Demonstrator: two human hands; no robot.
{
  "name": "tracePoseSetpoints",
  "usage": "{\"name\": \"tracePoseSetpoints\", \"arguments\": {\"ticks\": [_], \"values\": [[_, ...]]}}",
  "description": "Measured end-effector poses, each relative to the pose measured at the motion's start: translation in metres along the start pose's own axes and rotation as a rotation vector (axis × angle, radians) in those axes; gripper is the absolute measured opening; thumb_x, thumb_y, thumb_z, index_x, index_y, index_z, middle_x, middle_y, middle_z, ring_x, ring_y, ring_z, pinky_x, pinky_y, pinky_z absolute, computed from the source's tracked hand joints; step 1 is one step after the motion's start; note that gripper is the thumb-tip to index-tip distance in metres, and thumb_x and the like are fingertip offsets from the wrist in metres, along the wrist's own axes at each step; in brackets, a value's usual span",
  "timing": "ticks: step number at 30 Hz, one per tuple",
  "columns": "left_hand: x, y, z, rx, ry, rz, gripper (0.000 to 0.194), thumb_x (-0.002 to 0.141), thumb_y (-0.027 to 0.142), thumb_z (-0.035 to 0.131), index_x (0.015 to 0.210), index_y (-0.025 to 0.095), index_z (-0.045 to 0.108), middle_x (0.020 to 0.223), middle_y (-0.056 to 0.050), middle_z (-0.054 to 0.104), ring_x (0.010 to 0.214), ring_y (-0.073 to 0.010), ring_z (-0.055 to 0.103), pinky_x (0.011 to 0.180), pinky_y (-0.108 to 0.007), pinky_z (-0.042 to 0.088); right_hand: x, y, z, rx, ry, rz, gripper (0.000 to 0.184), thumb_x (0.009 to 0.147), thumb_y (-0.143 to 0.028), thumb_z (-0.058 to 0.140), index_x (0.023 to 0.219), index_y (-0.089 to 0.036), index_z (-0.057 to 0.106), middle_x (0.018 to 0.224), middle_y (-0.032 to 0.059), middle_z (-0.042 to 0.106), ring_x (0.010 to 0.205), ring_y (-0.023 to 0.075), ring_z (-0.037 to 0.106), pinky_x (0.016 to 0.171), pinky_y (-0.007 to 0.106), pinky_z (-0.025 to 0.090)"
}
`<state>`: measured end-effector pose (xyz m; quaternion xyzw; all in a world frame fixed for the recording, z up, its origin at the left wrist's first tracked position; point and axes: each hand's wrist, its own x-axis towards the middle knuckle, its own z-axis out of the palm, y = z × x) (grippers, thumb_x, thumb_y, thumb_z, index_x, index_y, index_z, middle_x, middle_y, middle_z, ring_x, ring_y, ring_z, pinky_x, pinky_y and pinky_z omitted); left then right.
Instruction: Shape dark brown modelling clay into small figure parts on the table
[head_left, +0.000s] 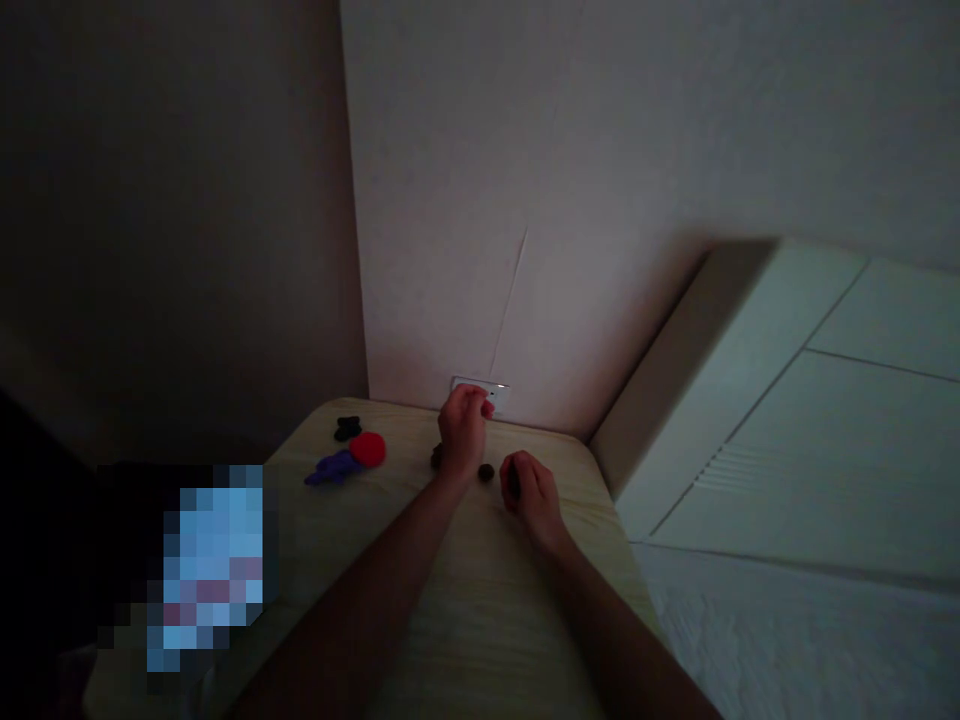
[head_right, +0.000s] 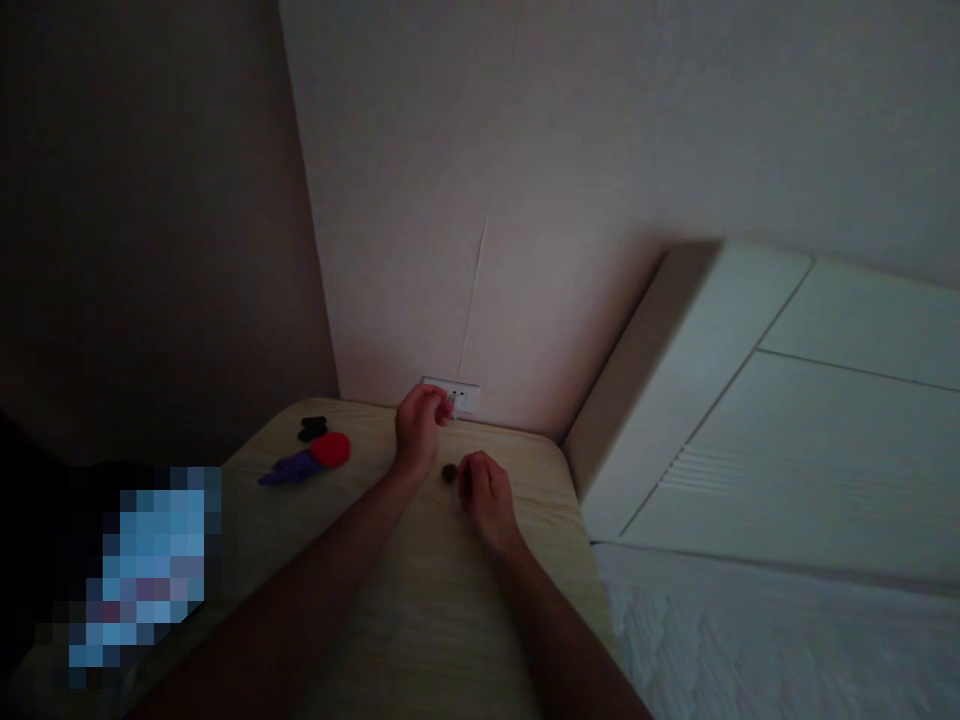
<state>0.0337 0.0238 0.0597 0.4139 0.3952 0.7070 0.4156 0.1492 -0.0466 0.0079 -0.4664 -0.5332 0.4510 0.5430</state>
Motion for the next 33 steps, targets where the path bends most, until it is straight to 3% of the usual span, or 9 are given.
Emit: {"name": "tracePoseSetpoints", "arguments": {"ticks": [6,12,16,20,23,26,28,30,33], "values": [[-0.014,-0.007,-0.016,-0.034,-0.074,-0.097,0.017,0.075,0.035,0.06,0.071,0.019,0.062,0.059,0.001,0.06,0.054,-0.0119,0.054,0.052,-0.023,0.04,0.004,-0.004,-0.006,-0.069,0.109,-0.01,0.051,0.095,-0.063,0.047,0.063,-0.023,0.053,0.051,-0.0045,0.043,0.047,0.0125,0.037,0.046,0.027,0.027],[-0.026,-0.017,-0.042,-0.021,-0.089,-0.224,0.02,0.076,0.039,0.06,0.069,0.019,0.061,0.051,0.004,0.053,0.04,-0.0111,0.047,0.039,-0.022,0.033,0.022,-0.026,0.001,-0.088,0.026,-0.015,0.048,0.094,-0.055,0.038,0.065,-0.023,0.061,0.053,-0.0023,0.047,0.051,0.0148,0.04,0.051,0.029,0.027],[-0.032,-0.019,-0.046,-0.008,-0.131,-0.264,0.024,0.08,0.043,0.057,0.071,0.021,0.06,0.048,0.005,0.051,0.036,-0.0116,0.044,0.035,-0.023,0.029,0.026,-0.029,0.016,-0.279,0.032,-0.15,0.04,0.093,-0.039,0.038,0.062,-0.023,0.058,0.054,-0.0007,0.049,0.056,0.0162,0.045,0.058,0.031,0.032],[-0.044,-0.023,-0.044,0.014,-0.196,-0.27,0.027,0.083,0.043,0.057,0.067,0.021,0.059,0.048,0.004,0.051,0.036,-0.0116,0.042,0.035,-0.024,0.028,0.018,-0.02,0.025,-0.39,0.096,-0.245,0.042,0.098,-0.04,0.038,0.061,-0.025,0.05,0.06,0.0019,0.054,0.059,0.0182,0.049,0.064,0.034,0.035],[-0.052,-0.03,-0.043,0.026,-0.215,-0.243,0.035,0.086,0.045,0.061,0.061,0.021,0.054,0.053,0.003,0.051,0.044,-0.0113,0.044,0.041,-0.024,0.031,0.012,-0.016,0.024,-0.465,0.098,-0.308,0.037,0.102,-0.041,0.042,0.069,-0.026,0.053,0.066,0.0023,0.056,0.062,0.0189,0.051,0.066,0.035,0.036],[-0.056,-0.038,-0.043,0.022,-0.212,-0.213,0.039,0.088,0.051,0.065,0.064,0.021,0.055,0.063,0.0,0.058,0.06,-0.0145,0.055,0.053,-0.025,0.042,0.009,-0.012,0.021,-0.454,0.108,-0.343,0.018,0.1,-0.038,0.052,0.104,-0.023,0.061,0.085,0.0052,0.066,0.075,0.0209,0.059,0.073,0.035,0.043],[-0.054,-0.043,-0.044,-0.008,-0.22,-0.206,0.039,0.089,0.057,0.063,0.072,0.022,0.06,0.07,-0.002,0.063,0.069,-0.0175,0.06,0.061,-0.027,0.048,0.008,-0.007,0.02,-0.39,0.101,-0.344,0.033,0.096,-0.038,0.063,0.124,-0.022,0.056,0.098,0.0077,0.069,0.083,0.0217,0.062,0.078,0.036,0.048],[-0.052,-0.046,-0.047,-0.051,-0.248,-0.2,0.041,0.091,0.06,0.06,0.078,0.021,0.064,0.075,-0.003,0.066,0.073,-0.0195,0.063,0.065,-0.029,0.051,0.008,0.001,0.019,-0.323,0.095,-0.334,0.041,0.089,-0.037,0.074,0.123,-0.022,0.057,0.1,0.007,0.069,0.083,0.0203,0.063,0.078,0.035,0.05],[-0.049,-0.044,-0.051,-0.072,-0.3,-0.134,0.037,0.09,0.056,0.063,0.088,0.019,0.069,0.08,-0.005,0.069,0.073,-0.0196,0.065,0.063,-0.029,0.051,0.009,0.009,0.019,-0.203,0.117,-0.307,0.039,0.077,-0.034,0.086,0.107,-0.023,0.066,0.093,0.0029,0.068,0.075,0.0164,0.06,0.07,0.031,0.051]]}}
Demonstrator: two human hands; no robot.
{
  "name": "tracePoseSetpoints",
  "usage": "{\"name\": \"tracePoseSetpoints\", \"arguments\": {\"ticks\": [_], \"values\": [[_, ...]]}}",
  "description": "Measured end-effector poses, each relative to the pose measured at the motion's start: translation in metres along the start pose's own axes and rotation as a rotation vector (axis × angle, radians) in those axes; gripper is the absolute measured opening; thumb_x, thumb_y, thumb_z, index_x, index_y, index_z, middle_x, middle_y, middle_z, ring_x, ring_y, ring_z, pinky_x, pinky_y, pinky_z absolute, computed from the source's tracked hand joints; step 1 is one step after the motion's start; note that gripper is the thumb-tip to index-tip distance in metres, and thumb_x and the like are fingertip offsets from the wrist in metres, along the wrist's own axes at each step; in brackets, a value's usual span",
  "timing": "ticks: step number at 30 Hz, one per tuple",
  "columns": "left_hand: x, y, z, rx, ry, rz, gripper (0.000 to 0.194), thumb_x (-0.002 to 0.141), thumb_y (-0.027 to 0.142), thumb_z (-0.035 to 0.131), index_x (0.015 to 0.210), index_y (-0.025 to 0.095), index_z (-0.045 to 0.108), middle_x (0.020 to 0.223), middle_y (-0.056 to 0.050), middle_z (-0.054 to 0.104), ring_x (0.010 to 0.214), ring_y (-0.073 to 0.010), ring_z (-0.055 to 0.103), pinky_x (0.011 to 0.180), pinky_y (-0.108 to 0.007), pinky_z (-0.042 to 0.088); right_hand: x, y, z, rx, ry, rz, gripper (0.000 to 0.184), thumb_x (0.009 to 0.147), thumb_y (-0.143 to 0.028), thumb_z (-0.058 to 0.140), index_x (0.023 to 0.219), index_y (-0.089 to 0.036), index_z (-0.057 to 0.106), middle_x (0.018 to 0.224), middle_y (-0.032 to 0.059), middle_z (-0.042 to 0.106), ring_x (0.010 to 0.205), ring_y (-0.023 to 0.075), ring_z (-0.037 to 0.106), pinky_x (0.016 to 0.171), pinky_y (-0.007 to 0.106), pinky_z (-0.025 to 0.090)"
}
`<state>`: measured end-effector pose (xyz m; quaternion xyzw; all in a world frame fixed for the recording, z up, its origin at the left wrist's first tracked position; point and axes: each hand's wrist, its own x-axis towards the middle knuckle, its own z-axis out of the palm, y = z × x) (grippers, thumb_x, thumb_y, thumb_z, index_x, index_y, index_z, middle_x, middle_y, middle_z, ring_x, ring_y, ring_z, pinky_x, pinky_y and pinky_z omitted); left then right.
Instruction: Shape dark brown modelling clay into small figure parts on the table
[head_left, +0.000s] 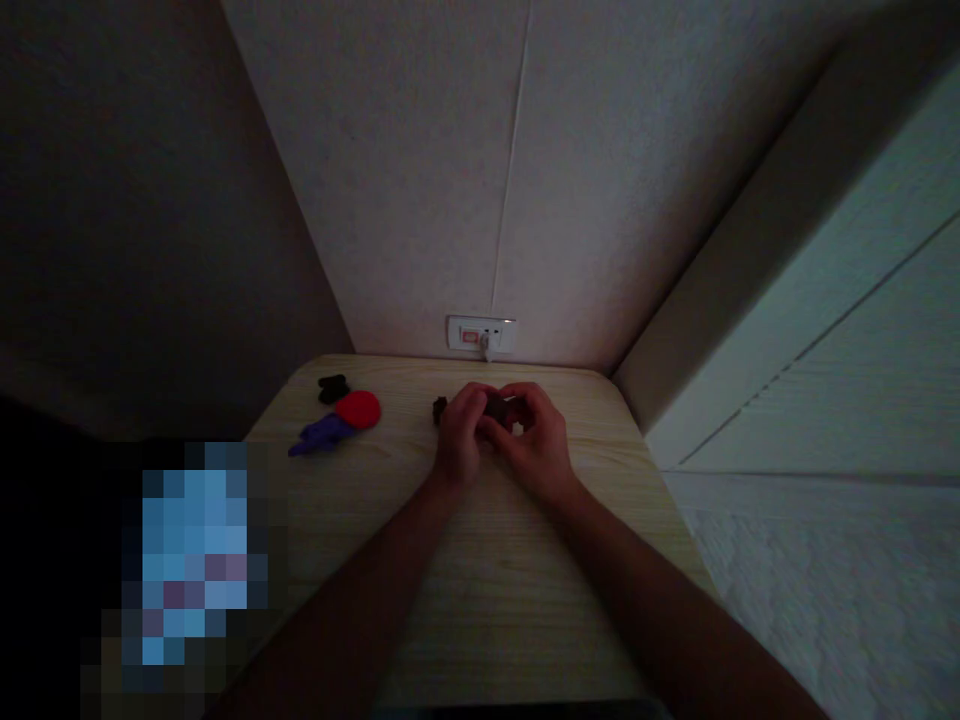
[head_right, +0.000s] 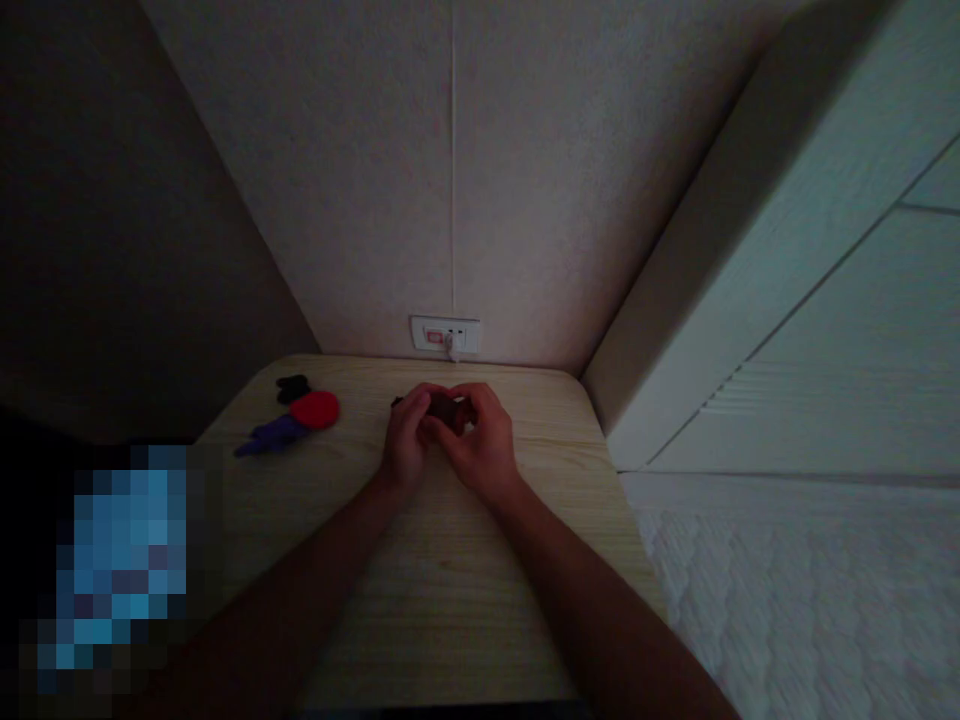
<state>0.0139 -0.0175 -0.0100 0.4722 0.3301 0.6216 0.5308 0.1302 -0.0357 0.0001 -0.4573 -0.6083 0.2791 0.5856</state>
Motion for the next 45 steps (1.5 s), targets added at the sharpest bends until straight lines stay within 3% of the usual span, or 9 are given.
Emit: {"name": "tracePoseSetpoints", "arguments": {"ticks": [5,10,16,23,29,33,37,41,45], "values": [[-0.003,0.01,-0.003,0.108,-0.069,0.038,0.042,0.093,0.053,0.063,0.113,0.018,0.073,0.096,-0.008,0.07,0.068,-0.0164,0.059,0.05,-0.025,0.044,0.006,-0.003,0.0,0.38,-0.009,0.23,0.041,0.071,-0.041,0.091,0.102,-0.022,0.073,0.087,0.003,0.076,0.07,0.0173,0.067,0.064,0.032,0.058],[-0.003,0.005,-0.004,0.307,-0.085,0.146,0.047,0.096,0.055,0.063,0.13,0.024,0.071,0.113,-0.01,0.059,0.081,-0.0171,0.062,0.053,-0.024,0.051,0.011,-0.008,-0.005,0.472,0.04,0.254,0.039,0.068,-0.041,0.094,0.096,-0.022,0.075,0.089,0.0035,0.081,0.077,0.0183,0.074,0.074,0.033,0.061],[0.001,0.001,-0.003,0.413,-0.056,0.291,0.04,0.099,0.05,0.062,0.125,0.021,0.071,0.122,-0.012,0.057,0.108,-0.0233,0.064,0.077,-0.031,0.062,0.012,-0.005,-0.016,0.498,-0.026,0.322,0.036,0.074,-0.039,0.09,0.104,-0.023,0.082,0.1,0.0053,0.083,0.083,0.0194,0.075,0.084,0.038,0.062],[0.002,0.004,-0.002,0.454,-0.032,0.293,0.026,0.088,0.034,0.078,0.111,0.021,0.077,0.11,-0.009,0.073,0.099,-0.0211,0.071,0.084,-0.033,0.061,0.008,0.002,-0.023,0.328,0.005,0.193,0.022,0.083,-0.031,0.073,0.1,-0.025,0.085,0.098,0.0048,0.081,0.09,0.022,0.072,0.091,0.042,0.059],[0.002,0.005,0.0,0.386,-0.001,0.163,0.024,0.079,0.033,0.086,0.098,0.019,0.079,0.093,-0.007,0.078,0.086,-0.0208,0.073,0.081,-0.033,0.057,0.001,0.006,-0.024,0.174,-0.011,0.063,0.021,0.091,-0.032,0.065,0.103,-0.023,0.08,0.094,0.0049,0.073,0.083,0.0192,0.066,0.077,0.035,0.055],[0.001,0.01,0.006,0.087,-0.051,-0.019,0.026,0.079,0.038,0.083,0.091,0.017,0.074,0.084,-0.006,0.077,0.075,-0.0192,0.072,0.073,-0.032,0.056,-0.003,0.007,-0.022,0.227,0.007,0.093,0.024,0.094,-0.036,0.062,0.11,-0.022,0.073,0.085,0.0015,0.069,0.073,0.0169,0.063,0.071,0.033,0.053],[0.002,0.016,0.012,-0.257,-0.137,-0.206,0.029,0.079,0.035,0.074,0.1,0.016,0.072,0.084,-0.008,0.077,0.079,-0.0227,0.074,0.077,-0.037,0.057,-0.002,0.01,-0.024,0.256,0.087,0.125,0.024,0.095,-0.038,0.058,0.108,-0.023,0.07,0.088,0.0016,0.067,0.071,0.0162,0.061,0.065,0.031,0.05],[0.002,0.025,0.011,-0.325,-0.159,-0.256,0.023,0.067,0.019,0.067,0.088,0.015,0.072,0.086,-0.009,0.078,0.078,-0.0213,0.072,0.073,-0.034,0.054,-0.001,0.012,-0.024,0.236,0.094,0.153,0.024,0.095,-0.039,0.056,0.106,-0.022,0.068,0.082,0.001,0.065,0.068,0.0163,0.058,0.062,0.031,0.049],[0.002,0.031,0.008,-0.335,-0.175,-0.271,0.012,0.06,0.017,0.062,0.072,0.018,0.061,0.075,-0.006,0.073,0.065,-0.0181,0.063,0.06,-0.031,0.046,-0.001,0.013,-0.022,0.235,0.07,0.166,0.025,0.094,-0.04,0.057,0.106,-0.022,0.068,0.082,0.0008,0.064,0.065,0.0153,0.057,0.059,0.029,0.048]]}}
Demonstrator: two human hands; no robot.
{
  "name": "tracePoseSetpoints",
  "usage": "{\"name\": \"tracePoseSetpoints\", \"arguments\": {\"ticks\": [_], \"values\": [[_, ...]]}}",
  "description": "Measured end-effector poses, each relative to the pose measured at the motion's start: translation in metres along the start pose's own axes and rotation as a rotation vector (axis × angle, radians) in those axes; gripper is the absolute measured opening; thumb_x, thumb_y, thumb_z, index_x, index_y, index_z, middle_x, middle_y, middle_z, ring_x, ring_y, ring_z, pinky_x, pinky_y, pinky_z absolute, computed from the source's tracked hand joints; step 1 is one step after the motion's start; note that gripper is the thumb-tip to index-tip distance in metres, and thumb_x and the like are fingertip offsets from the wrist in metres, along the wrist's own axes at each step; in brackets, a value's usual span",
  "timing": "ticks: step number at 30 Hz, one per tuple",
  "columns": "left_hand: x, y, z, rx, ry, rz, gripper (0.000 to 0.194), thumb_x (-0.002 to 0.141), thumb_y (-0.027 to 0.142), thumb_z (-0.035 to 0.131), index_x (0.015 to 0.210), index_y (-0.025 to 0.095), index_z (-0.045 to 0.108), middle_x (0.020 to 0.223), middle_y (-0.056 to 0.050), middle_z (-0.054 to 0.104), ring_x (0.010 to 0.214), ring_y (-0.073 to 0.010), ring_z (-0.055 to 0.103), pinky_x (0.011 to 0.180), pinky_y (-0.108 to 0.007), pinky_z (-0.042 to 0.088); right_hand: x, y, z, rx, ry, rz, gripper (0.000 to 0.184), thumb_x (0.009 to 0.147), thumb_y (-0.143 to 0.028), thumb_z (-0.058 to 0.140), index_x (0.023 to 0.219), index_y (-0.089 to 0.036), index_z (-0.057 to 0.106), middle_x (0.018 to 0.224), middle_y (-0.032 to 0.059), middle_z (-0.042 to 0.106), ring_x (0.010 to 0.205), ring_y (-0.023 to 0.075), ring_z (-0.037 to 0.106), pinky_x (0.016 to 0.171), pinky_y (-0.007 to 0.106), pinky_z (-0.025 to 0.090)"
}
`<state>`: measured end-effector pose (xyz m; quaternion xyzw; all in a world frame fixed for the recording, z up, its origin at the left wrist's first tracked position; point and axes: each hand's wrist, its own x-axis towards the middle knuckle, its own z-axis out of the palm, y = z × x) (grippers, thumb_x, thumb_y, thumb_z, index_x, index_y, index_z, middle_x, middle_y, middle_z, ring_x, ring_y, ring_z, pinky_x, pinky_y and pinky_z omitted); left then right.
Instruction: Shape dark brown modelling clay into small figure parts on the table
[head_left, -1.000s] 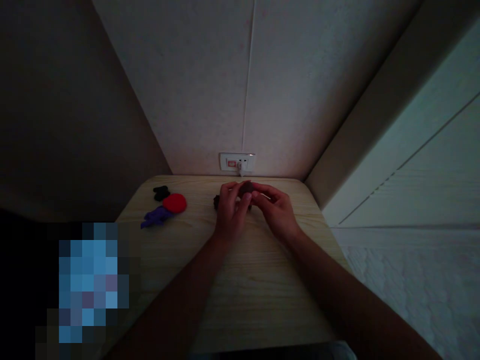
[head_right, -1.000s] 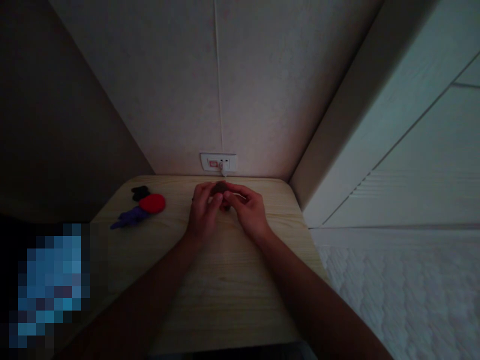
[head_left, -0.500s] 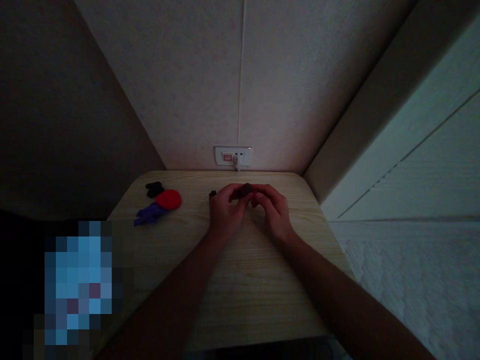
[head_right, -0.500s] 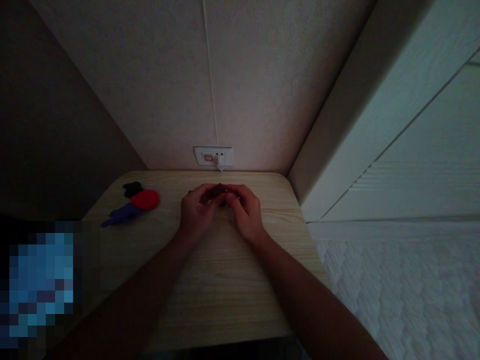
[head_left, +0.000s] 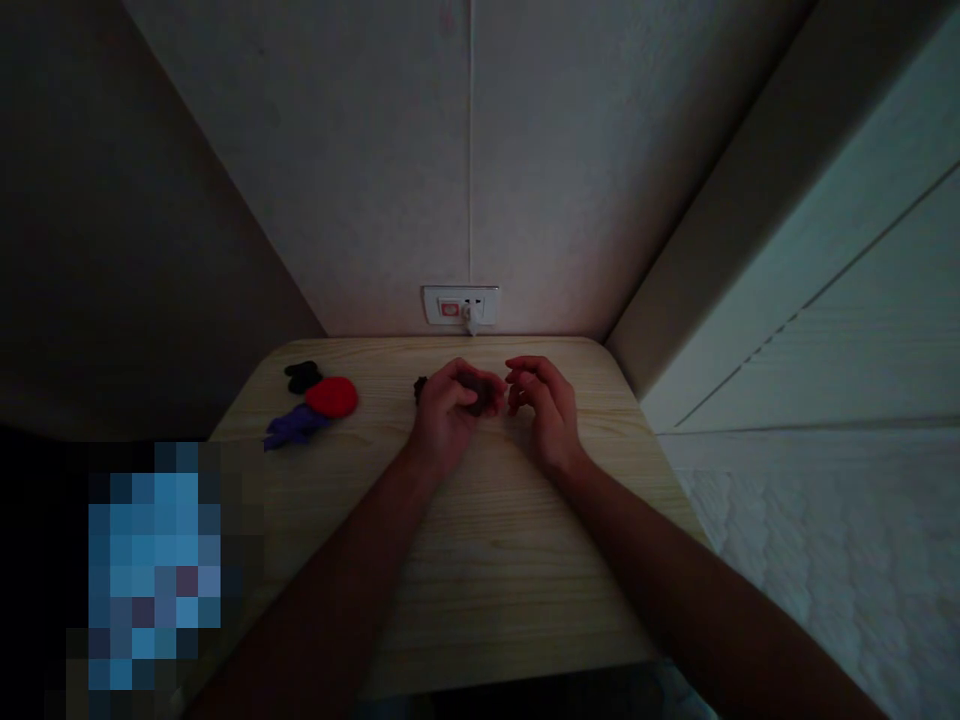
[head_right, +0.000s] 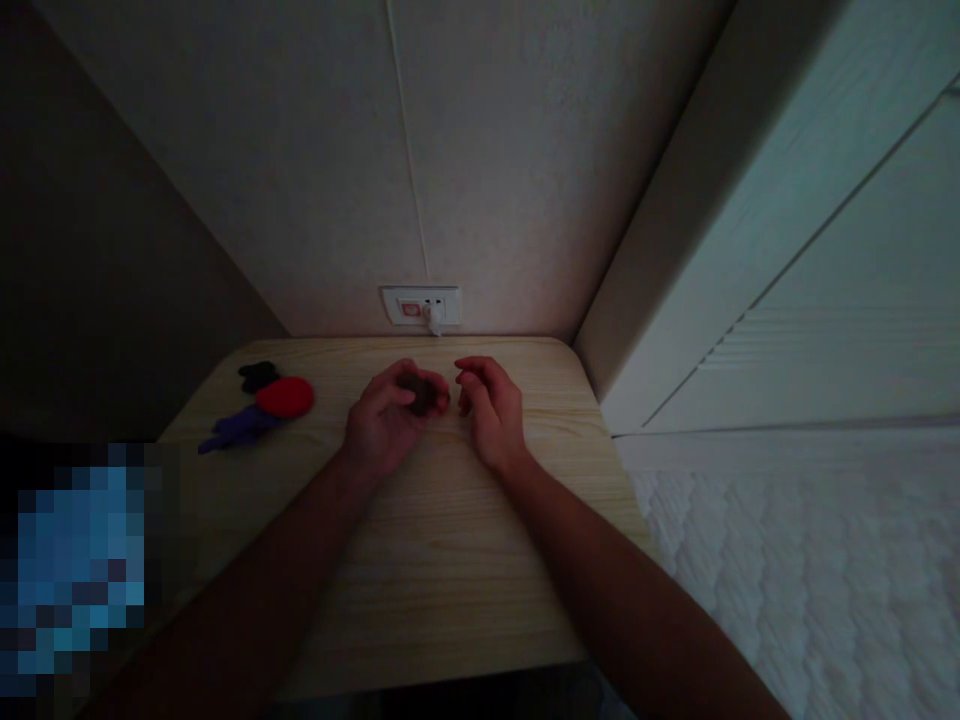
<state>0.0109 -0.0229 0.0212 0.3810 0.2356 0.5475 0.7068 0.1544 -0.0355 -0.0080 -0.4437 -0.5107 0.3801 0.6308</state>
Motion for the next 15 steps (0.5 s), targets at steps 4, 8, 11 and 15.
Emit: {"name": "tracePoseSetpoints", "arguments": {"ticks": [4,8,11,15], "values": [[0.0016,0.0024,0.0002,0.031,0.056,0.014,0.02,0.057,0.016,0.058,0.075,0.018,0.067,0.066,-0.004,0.065,0.068,-0.0186,0.061,0.065,-0.032,0.047,0.0009,0.0003,-0.0006,-0.01,0.004,0.023,0.025,0.092,-0.04,0.058,0.105,-0.021,0.068,0.083,0.0011,0.065,0.062,0.014,0.056,0.057,0.028,0.046],[0.0013,0.0044,-0.0001,0.059,0.1,0.046,0.01,0.05,0.016,0.055,0.058,0.018,0.062,0.06,-0.005,0.057,0.057,-0.0153,0.053,0.055,-0.03,0.042,0.0015,0.0003,-0.0017,-0.02,0.0,0.029,0.025,0.092,-0.041,0.058,0.102,-0.021,0.069,0.082,0.0013,0.065,0.061,0.0138,0.056,0.056,0.028,0.046],[-0.0015,0.0046,-0.0007,0.042,0.061,0.011,0.015,0.061,0.028,0.057,0.05,0.019,0.055,0.049,-0.003,0.044,0.043,-0.0115,0.036,0.043,-0.027,0.024,0.0015,0.0,-0.0017,-0.035,-0.009,0.031,0.025,0.091,-0.041,0.058,0.1,-0.021,0.07,0.081,0.0012,0.065,0.059,0.0133,0.055,0.055,0.028,0.045],[-0.0033,0.0032,0.0007,0.042,0.112,-0.07,0.056,0.085,0.055,0.048,0.041,0.022,0.042,0.038,0.001,0.029,0.033,-0.0085,0.024,0.039,-0.025,0.016,0.0016,-0.001,-0.0012,-0.042,-0.028,0.038,0.027,0.092,-0.043,0.059,0.096,-0.02,0.072,0.078,0.0009,0.065,0.056,0.0126,0.053,0.053,0.028,0.043]]}}
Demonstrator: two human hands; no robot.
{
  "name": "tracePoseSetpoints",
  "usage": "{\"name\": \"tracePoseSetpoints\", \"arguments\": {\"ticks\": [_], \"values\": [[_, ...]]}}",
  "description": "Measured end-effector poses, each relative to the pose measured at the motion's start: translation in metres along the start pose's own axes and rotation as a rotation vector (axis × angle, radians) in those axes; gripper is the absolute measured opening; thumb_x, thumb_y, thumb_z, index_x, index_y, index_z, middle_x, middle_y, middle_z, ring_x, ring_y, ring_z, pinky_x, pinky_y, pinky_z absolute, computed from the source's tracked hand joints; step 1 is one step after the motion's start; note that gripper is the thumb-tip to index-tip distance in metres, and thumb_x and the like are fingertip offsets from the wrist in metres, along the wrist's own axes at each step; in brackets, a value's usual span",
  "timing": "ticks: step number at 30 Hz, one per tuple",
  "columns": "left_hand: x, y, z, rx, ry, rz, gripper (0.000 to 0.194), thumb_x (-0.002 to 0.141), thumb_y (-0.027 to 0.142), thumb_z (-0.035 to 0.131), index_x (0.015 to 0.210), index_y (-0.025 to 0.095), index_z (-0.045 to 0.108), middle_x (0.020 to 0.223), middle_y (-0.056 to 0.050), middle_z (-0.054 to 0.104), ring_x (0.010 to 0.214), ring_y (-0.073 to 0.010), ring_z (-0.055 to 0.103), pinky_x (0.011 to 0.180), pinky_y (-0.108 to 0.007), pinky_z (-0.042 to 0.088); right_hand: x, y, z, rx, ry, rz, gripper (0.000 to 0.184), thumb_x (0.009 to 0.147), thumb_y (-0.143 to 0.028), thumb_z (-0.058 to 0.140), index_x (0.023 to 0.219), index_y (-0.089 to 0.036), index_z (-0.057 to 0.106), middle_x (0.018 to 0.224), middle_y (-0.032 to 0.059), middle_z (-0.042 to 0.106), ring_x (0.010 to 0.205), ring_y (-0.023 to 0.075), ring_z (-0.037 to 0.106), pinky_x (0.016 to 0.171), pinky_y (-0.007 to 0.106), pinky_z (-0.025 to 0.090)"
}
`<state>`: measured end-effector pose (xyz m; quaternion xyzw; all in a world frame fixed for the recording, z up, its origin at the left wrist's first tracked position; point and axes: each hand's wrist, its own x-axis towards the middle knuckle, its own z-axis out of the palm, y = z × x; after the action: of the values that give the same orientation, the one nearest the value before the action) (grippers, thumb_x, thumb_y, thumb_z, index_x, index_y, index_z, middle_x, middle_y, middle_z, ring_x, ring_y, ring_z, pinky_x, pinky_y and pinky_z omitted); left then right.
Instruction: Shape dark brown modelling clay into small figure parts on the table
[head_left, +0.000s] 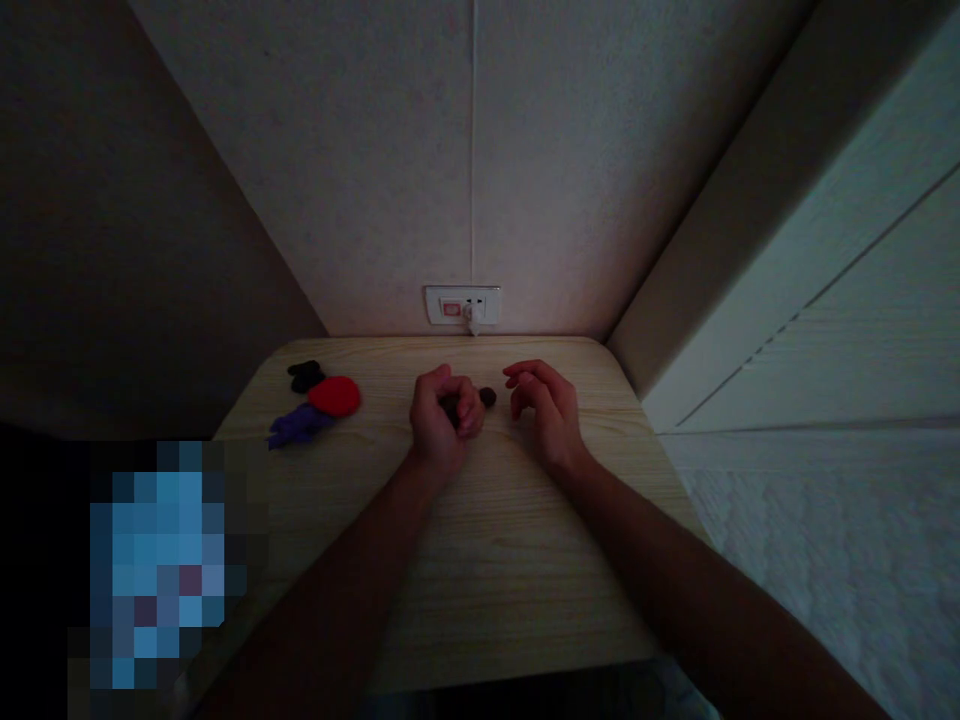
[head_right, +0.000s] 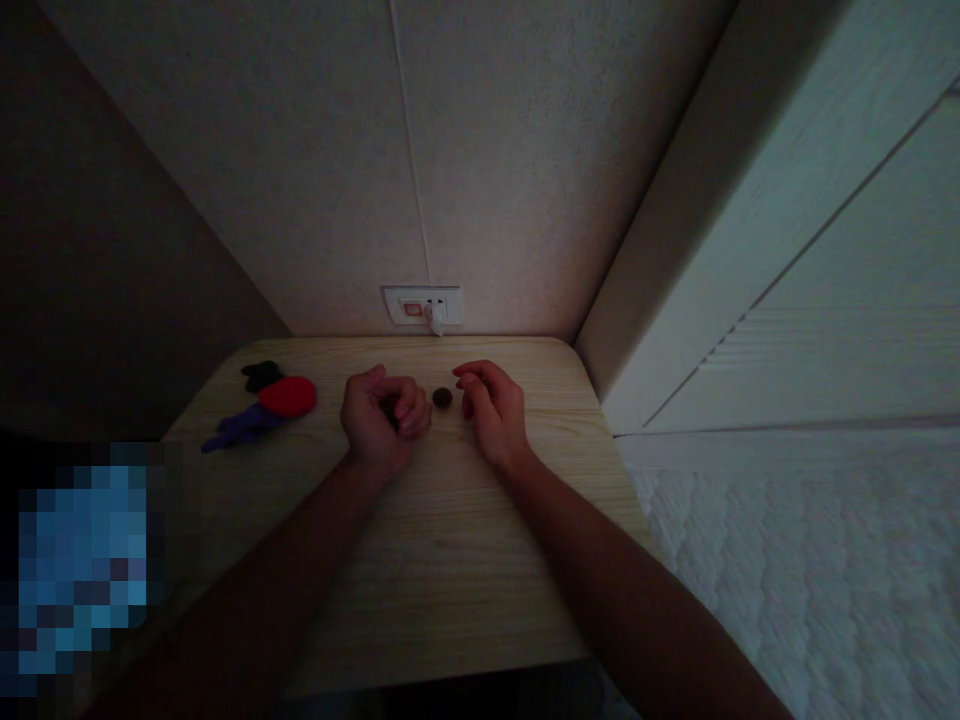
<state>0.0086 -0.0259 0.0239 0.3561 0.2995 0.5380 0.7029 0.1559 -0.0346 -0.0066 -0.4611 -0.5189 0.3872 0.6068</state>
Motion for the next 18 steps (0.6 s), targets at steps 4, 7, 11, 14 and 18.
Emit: {"name": "tracePoseSetpoints", "arguments": {"ticks": [4,7,11,14,18], "values": [[0.001,0.001,0.001,-0.009,0.074,-0.097,0.066,0.092,0.06,0.042,0.039,0.023,0.032,0.036,0.004,0.019,0.03,-0.0065,0.015,0.037,-0.024,0.009,-0.001,0.0,0.001,0.02,-0.021,0.004,0.029,0.093,-0.045,0.059,0.094,-0.02,0.072,0.076,0.0006,0.064,0.055,0.0126,0.053,0.05,0.028,0.041],[0.003,0.001,0.0,0.015,0.073,-0.132,0.062,0.091,0.058,0.043,0.041,0.024,0.03,0.038,0.006,0.017,0.031,-0.0061,0.013,0.037,-0.024,0.007,-0.003,-0.001,0.002,0.015,-0.055,0.003,0.03,0.093,-0.046,0.058,0.092,-0.02,0.072,0.074,0.0008,0.063,0.055,0.0131,0.052,0.05,0.028,0.04],[0.007,-0.004,-0.003,0.015,0.02,-0.074,0.046,0.084,0.05,0.053,0.049,0.022,0.042,0.045,0.003,0.033,0.038,-0.0095,0.034,0.041,-0.025,0.029,-0.005,-0.004,0.003,0.005,-0.065,0.011,0.03,0.093,-0.047,0.058,0.09,-0.02,0.071,0.073,0.0008,0.063,0.055,0.0135,0.052,0.05,0.028,0.041],[0.01,-0.008,-0.004,-0.082,-0.02,-0.007,0.021,0.078,0.037,0.059,0.067,0.02,0.056,0.064,-0.002,0.055,0.059,-0.0158,0.058,0.059,-0.03,0.049,-0.004,-0.004,0.002,0.001,-0.072,0.005,0.029,0.093,-0.046,0.057,0.091,-0.021,0.071,0.071,0.0007,0.064,0.054,0.0139,0.052,0.05,0.028,0.041],[0.011,-0.009,-0.004,-0.106,-0.01,-0.029,0.015,0.076,0.026,0.065,0.09,0.02,0.062,0.083,-0.004,0.068,0.071,-0.0183,0.065,0.068,-0.033,0.052,-0.004,-0.001,0.0,-0.011,-0.072,-0.006,0.027,0.094,-0.045,0.058,0.098,-0.021,0.07,0.072,0.0004,0.065,0.053,0.0136,0.052,0.05,0.028,0.041]]}}
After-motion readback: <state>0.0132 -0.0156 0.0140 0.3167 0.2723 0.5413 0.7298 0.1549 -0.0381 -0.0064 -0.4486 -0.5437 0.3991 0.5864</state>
